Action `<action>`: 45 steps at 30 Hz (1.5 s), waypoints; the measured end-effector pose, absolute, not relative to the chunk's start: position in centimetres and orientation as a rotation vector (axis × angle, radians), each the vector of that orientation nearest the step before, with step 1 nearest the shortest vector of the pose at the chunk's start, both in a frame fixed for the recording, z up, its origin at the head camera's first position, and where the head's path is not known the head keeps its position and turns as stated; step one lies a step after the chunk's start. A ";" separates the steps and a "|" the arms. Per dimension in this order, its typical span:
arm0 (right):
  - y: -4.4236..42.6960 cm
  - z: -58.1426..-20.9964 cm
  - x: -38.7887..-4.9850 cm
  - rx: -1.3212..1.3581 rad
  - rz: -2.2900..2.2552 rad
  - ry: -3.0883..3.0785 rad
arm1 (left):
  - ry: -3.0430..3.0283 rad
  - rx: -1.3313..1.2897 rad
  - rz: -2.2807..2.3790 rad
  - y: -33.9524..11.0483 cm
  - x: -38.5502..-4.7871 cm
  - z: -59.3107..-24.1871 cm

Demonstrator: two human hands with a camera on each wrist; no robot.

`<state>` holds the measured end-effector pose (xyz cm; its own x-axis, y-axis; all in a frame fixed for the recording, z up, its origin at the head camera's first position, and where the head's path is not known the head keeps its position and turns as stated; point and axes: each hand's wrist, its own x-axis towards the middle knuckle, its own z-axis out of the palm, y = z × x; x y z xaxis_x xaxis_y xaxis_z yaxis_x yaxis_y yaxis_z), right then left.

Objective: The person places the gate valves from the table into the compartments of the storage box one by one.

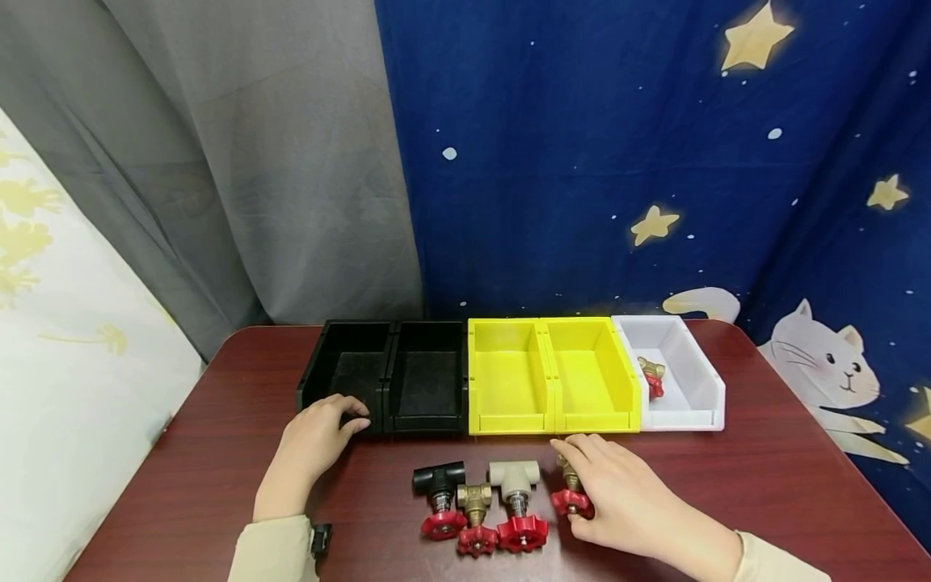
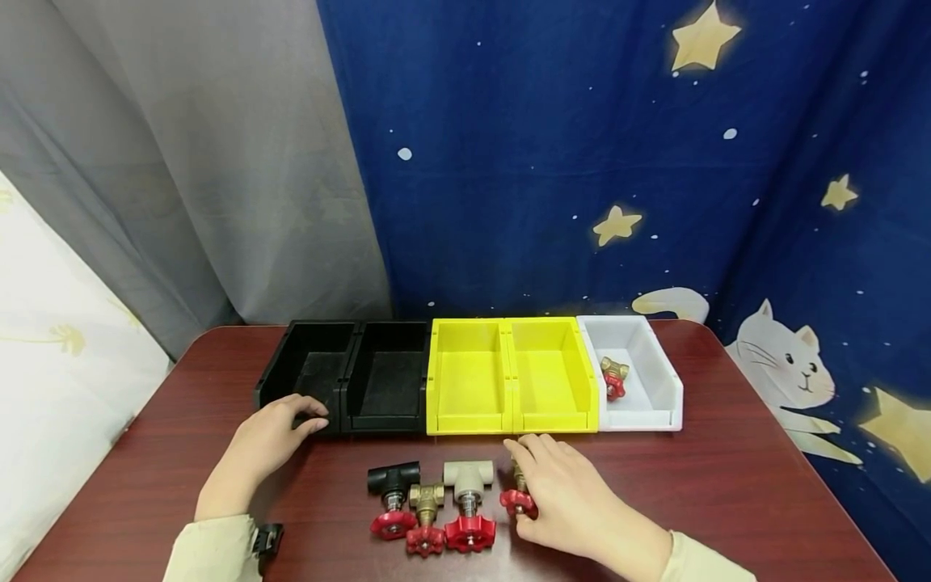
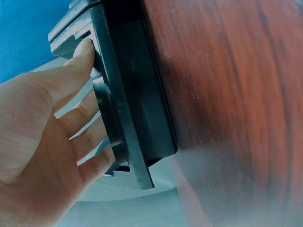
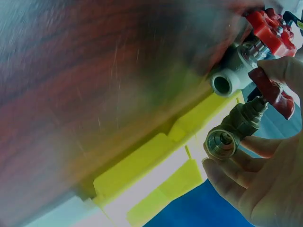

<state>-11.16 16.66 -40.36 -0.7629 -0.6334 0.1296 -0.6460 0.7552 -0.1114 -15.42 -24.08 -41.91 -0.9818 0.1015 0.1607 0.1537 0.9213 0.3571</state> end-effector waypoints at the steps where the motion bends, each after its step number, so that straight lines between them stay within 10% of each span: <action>1: 16.7 -40.2 -11.2 1.047 0.221 -2.858 | -2.943 -0.196 -0.563 -24.1 -15.4 -41.9; 45: 19.3 -36.5 -15.9 1.062 0.046 -2.752 | -2.941 -0.194 -0.575 -24.0 -15.5 -41.9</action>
